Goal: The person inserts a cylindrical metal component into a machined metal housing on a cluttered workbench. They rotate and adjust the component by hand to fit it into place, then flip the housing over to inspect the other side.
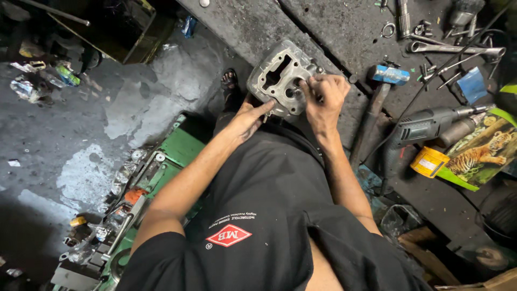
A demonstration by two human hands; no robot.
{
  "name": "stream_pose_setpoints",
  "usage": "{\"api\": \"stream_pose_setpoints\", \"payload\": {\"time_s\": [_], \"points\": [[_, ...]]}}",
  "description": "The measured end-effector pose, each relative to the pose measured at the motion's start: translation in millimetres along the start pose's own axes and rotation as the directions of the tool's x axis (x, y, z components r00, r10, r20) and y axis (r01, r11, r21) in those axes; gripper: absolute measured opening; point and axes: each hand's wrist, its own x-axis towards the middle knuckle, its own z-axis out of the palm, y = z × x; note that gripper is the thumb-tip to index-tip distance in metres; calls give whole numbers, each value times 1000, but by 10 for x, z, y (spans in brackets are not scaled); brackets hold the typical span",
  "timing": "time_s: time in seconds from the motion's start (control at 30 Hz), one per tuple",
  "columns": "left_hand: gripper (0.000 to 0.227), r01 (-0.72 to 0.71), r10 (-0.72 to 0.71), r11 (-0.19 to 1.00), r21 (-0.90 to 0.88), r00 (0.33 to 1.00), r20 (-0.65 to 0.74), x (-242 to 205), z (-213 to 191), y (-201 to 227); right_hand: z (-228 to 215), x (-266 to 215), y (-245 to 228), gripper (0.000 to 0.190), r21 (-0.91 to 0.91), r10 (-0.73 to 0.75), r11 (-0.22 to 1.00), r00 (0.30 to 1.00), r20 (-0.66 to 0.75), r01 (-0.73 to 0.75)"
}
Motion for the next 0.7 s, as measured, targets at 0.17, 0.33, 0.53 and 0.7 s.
{"api": "stream_pose_setpoints", "payload": {"time_s": [0.17,0.33,0.53,0.7], "points": [[67,23,-23,1000,-16,999,-49,60,51,-76,-8,-32,-145,30,-12,-134,991,990,41,134],[73,-30,24,996,-85,997,-75,2,178,-48,-19,-65,-260,25,-113,-101,987,991,89,111],[72,-53,49,995,-86,997,-52,-57,220,0,-15,-250,-303,31,-155,-68,984,992,106,84],[74,-60,55,993,-97,997,-52,-36,212,-16,29,-341,-300,28,-219,-40,973,991,131,68]]}}
